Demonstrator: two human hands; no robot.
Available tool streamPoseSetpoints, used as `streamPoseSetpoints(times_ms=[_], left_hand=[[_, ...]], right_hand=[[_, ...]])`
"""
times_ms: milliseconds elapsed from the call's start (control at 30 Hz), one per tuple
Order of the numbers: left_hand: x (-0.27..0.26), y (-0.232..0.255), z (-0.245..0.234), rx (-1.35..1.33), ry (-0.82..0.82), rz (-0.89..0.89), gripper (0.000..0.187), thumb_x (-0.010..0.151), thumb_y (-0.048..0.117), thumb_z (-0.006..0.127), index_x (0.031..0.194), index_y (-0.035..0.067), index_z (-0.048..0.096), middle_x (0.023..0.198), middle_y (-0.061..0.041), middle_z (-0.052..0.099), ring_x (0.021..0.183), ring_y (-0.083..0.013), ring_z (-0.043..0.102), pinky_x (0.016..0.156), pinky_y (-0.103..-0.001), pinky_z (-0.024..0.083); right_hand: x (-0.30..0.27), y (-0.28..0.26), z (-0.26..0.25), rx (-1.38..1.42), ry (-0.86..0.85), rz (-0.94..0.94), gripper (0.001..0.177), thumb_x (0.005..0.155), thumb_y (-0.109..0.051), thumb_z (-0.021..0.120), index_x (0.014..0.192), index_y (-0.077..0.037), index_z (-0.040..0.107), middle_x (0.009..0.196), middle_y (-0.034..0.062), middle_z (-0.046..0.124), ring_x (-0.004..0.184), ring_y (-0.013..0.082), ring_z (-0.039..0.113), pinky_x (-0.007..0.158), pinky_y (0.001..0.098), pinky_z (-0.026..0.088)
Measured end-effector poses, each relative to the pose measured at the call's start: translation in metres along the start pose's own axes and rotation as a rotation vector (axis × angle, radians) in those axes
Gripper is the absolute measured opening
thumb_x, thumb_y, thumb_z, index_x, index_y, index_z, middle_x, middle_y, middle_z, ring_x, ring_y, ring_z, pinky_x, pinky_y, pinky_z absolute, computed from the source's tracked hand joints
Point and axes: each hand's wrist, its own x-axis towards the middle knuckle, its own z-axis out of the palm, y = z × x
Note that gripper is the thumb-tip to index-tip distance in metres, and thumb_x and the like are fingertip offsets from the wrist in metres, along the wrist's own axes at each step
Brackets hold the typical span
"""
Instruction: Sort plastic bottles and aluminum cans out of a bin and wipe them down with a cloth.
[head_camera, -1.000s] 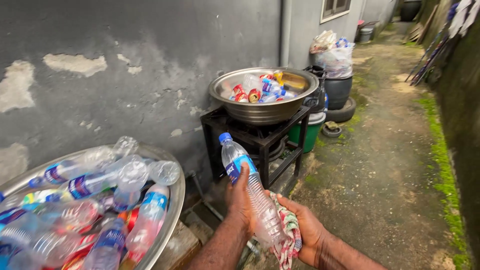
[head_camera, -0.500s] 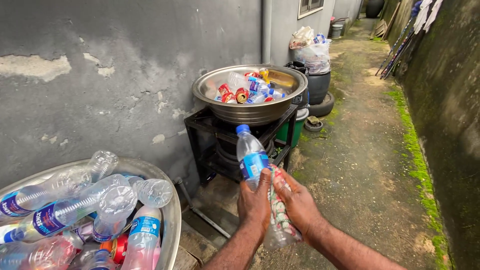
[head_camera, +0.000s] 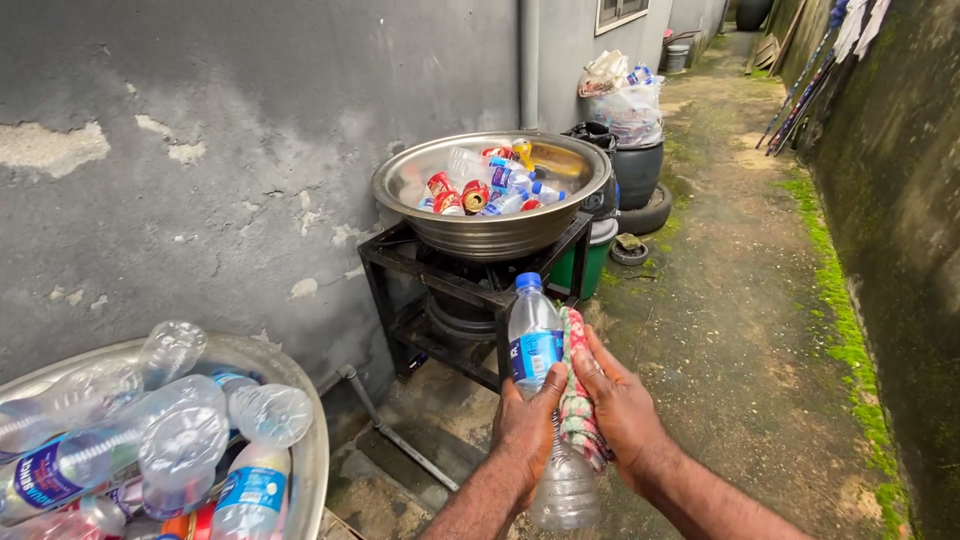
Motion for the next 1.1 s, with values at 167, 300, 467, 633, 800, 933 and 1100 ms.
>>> streamPoseSetpoints(times_ms=[167, 300, 467, 633, 800, 933, 1100], left_hand=[[0.007, 0.022, 0.031, 0.334, 0.081, 0.052, 0.099, 0.072, 0.063, 0.081, 0.145, 0.014, 0.037, 0.12, -0.009, 0.069, 0.11, -0.025, 0.072, 0.096, -0.043, 0.06], [-0.002, 0.039, 0.068, 0.691, 0.076, 0.121, 0.106, 0.064, 0.057, 0.09, 0.143, 0.012, 0.035, 0.12, -0.008, 0.072, 0.11, -0.0226, 0.07, 0.1, -0.04, 0.054], [0.034, 0.04, 0.111, 0.61, -0.003, 0.189, 0.12, 0.067, 0.04, 0.089, 0.157, 0.014, 0.014, 0.125, -0.01, 0.067, 0.114, -0.0242, 0.067, 0.103, -0.039, 0.053], [0.047, 0.047, 0.133, 0.534, 0.02, 0.218, 0.118, 0.063, 0.032, 0.092, 0.159, 0.024, 0.024, 0.129, -0.003, 0.068, 0.118, -0.0188, 0.068, 0.106, -0.037, 0.052], [0.051, 0.061, 0.155, 0.863, 0.054, 0.15, 0.139, 0.071, 0.03, 0.095, 0.165, 0.024, -0.007, 0.139, -0.006, 0.059, 0.127, -0.0244, 0.059, 0.11, -0.041, 0.05], [0.054, 0.065, 0.163, 0.889, 0.011, 0.208, 0.139, 0.072, 0.025, 0.099, 0.162, 0.028, -0.006, 0.156, -0.006, 0.04, 0.138, -0.0267, 0.046, 0.115, -0.046, 0.039], [0.066, 0.08, 0.15, 1.115, -0.127, 0.299, 0.134, 0.075, 0.02, 0.095, 0.163, 0.011, -0.005, 0.147, -0.015, 0.046, 0.133, -0.0302, 0.051, 0.115, -0.044, 0.04]], right_hand=[[0.052, -0.029, -0.038, 0.086, -0.009, -0.081, 0.059, 0.098, -0.029, 0.056, 0.156, -0.026, 0.048, 0.137, 0.0079, 0.071, 0.101, 0.0157, 0.068, 0.091, 0.0351, 0.056], [0.094, -0.059, -0.075, 0.101, -0.069, -0.201, 0.057, 0.1, -0.03, 0.056, 0.155, -0.017, 0.051, 0.138, 0.0067, 0.07, 0.103, 0.0101, 0.068, 0.092, 0.0315, 0.057], [0.104, -0.082, -0.098, -0.11, -0.033, -0.208, 0.061, 0.099, -0.029, 0.059, 0.157, -0.029, 0.042, 0.137, 0.0037, 0.069, 0.1, 0.0116, 0.067, 0.093, 0.0321, 0.056], [0.109, -0.068, -0.12, -0.563, 0.118, -0.096, 0.071, 0.099, -0.035, 0.064, 0.162, -0.039, 0.032, 0.139, 0.0065, 0.07, 0.107, 0.0239, 0.074, 0.099, 0.0362, 0.059], [0.132, -0.046, -0.142, -0.873, 0.16, -0.587, 0.067, 0.088, -0.035, 0.075, 0.151, -0.032, 0.052, 0.162, 0.0145, 0.031, 0.15, 0.0276, 0.034, 0.119, 0.0416, 0.035], [0.143, -0.075, -0.142, -0.978, 0.247, -0.432, 0.058, 0.092, -0.039, 0.069, 0.149, -0.038, 0.058, 0.168, 0.0159, 0.018, 0.152, 0.0339, 0.025, 0.116, 0.0461, 0.033], [0.162, -0.09, -0.146, -1.227, 0.347, -0.573, 0.038, 0.091, -0.044, 0.068, 0.127, -0.034, 0.073, 0.161, 0.0071, 0.04, 0.145, 0.0371, 0.036, 0.121, 0.0509, 0.034]])
